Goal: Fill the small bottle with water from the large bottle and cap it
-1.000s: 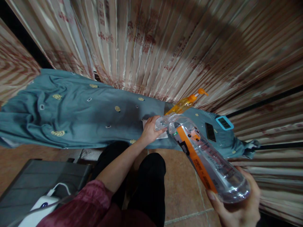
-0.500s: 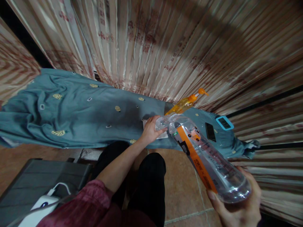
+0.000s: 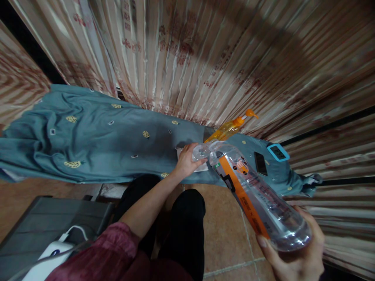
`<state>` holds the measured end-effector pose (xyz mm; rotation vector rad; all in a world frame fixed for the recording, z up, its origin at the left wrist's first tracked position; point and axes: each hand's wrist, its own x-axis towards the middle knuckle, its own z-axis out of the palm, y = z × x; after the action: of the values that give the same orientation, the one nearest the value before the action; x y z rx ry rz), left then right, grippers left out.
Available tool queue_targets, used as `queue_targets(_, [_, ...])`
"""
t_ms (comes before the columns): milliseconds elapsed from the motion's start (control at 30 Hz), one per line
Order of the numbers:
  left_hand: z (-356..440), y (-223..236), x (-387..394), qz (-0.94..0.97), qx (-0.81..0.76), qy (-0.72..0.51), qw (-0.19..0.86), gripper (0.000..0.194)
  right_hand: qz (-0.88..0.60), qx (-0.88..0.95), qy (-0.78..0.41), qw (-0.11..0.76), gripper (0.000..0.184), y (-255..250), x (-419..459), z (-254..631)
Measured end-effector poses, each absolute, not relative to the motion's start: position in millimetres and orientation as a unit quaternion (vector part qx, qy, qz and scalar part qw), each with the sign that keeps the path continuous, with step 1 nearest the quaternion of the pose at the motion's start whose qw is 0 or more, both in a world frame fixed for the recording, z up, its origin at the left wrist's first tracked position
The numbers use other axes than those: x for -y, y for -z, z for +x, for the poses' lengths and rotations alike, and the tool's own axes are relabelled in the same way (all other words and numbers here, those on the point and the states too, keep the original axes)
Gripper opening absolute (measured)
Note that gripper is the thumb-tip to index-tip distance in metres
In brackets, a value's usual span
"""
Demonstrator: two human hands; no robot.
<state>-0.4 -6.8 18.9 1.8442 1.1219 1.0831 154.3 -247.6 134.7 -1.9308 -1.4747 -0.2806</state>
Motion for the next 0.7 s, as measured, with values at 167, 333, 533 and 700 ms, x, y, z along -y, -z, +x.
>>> queue_targets(167, [0.3,-18.5,6.4,0.713,-0.433,-0.42,0.358,0.053,-0.738,0.569,0.111,0.345,0.096,-135.1,247.3,154.6])
queue_targets(333, [0.2,-18.4,6.8,0.713,-0.429,-0.422,0.359,0.052,-0.741,0.573,0.116,0.33,0.094,-136.7,246.0,153.2])
queue_targets(533, [-0.3,-18.8,7.1,0.711,-0.435,-0.419,0.36,0.053,-0.734,0.572,0.121,0.346,0.093,-135.0,245.1,153.8])
queue_targets(700, [0.3,-18.0,6.9,0.709,-0.438,-0.419,0.36,0.054,-0.741,0.564,0.111,0.347,0.093,-138.3,244.1,150.1])
